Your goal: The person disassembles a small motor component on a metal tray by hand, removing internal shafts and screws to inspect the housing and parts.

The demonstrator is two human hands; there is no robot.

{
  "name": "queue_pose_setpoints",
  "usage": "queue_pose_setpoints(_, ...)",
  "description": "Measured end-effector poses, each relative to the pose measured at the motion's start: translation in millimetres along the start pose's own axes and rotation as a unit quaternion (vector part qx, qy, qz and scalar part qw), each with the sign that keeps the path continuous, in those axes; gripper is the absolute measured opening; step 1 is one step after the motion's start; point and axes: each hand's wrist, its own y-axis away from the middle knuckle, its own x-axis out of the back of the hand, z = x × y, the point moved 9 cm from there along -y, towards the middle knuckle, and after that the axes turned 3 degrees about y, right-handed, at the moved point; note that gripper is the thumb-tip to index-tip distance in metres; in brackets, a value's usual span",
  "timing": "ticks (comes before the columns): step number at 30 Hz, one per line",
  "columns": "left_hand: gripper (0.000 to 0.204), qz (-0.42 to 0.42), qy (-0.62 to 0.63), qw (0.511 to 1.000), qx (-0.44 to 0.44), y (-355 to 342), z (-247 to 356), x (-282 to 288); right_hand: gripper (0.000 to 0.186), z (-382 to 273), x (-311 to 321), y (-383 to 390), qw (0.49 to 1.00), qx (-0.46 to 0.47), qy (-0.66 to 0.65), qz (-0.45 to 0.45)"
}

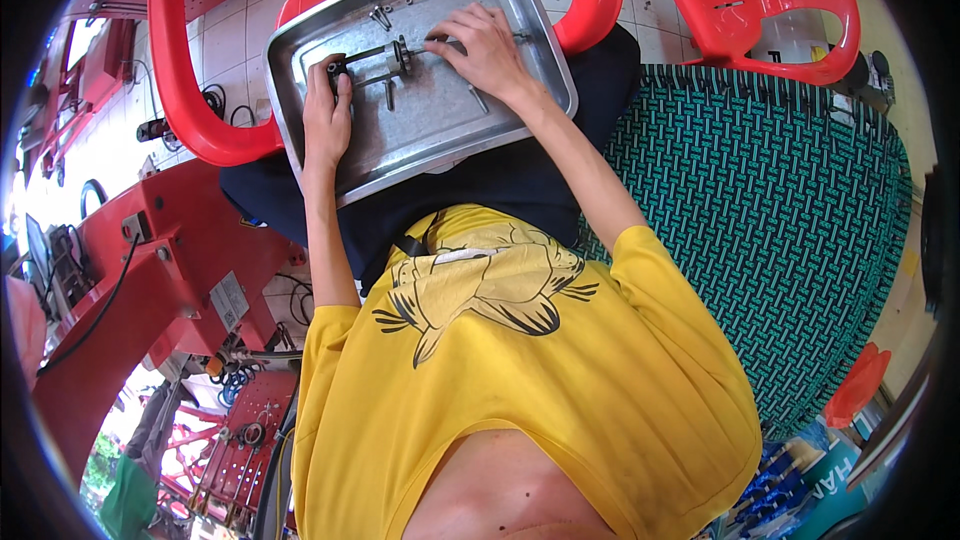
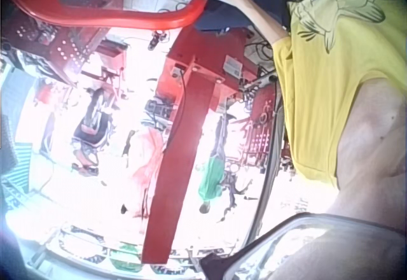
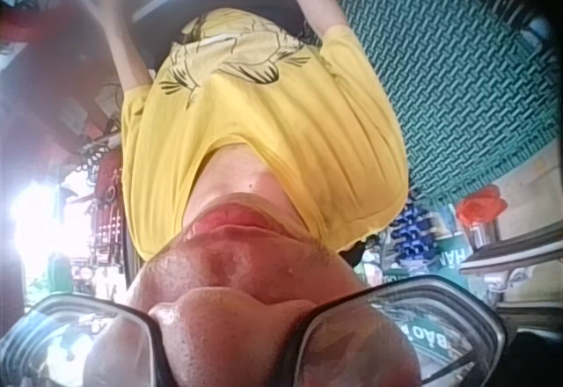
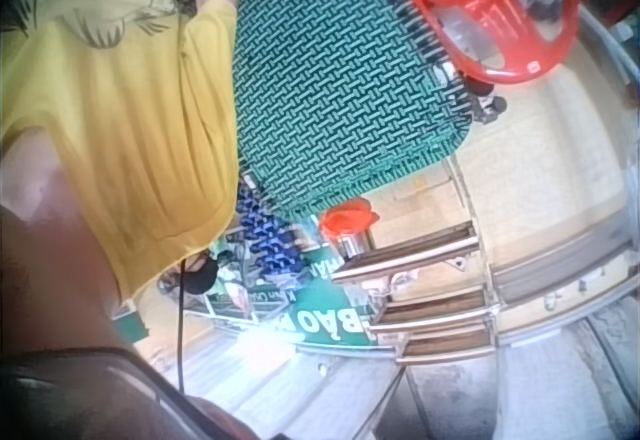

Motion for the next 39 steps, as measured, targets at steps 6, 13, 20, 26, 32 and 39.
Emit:
queue_pose_setpoints(6,0.035,0.000,-0.003,1.000,-0.006,0.1,-0.2,0.2,0.025,8.6,-13.4,4.3,0.999,-0.015,0.004,-0.046)
queue_pose_setpoints(13,0.035,0.002,-0.003,1.000,-0.004,1.4,-0.3,0.6,0.020,5.0,-4.4,0.8,0.999,-0.024,-0.009,-0.031)
queue_pose_setpoints(20,0.035,0.000,0.000,1.000,-0.013,0.1,-0.9,-0.4,0.023,6.2,1.9,0.4,1.000,-0.019,-0.019,-0.010)
queue_pose_setpoints(26,0.035,-0.004,0.001,1.000,-0.010,0.6,-4.2,-1.1,0.024,6.4,-3.0,-0.7,0.999,-0.020,-0.019,-0.034)
queue_pose_setpoints(32,0.034,-0.001,0.009,1.000,-0.013,-0.1,-2.7,0.2,0.024,13.2,-19.3,3.4,0.998,-0.032,-0.003,-0.057)
queue_pose_setpoints(39,0.032,0.014,0.012,0.999,-0.028,0.2,4.4,3.5,0.026,1.8,1.9,-3.5,0.999,-0.027,-0.013,-0.037)
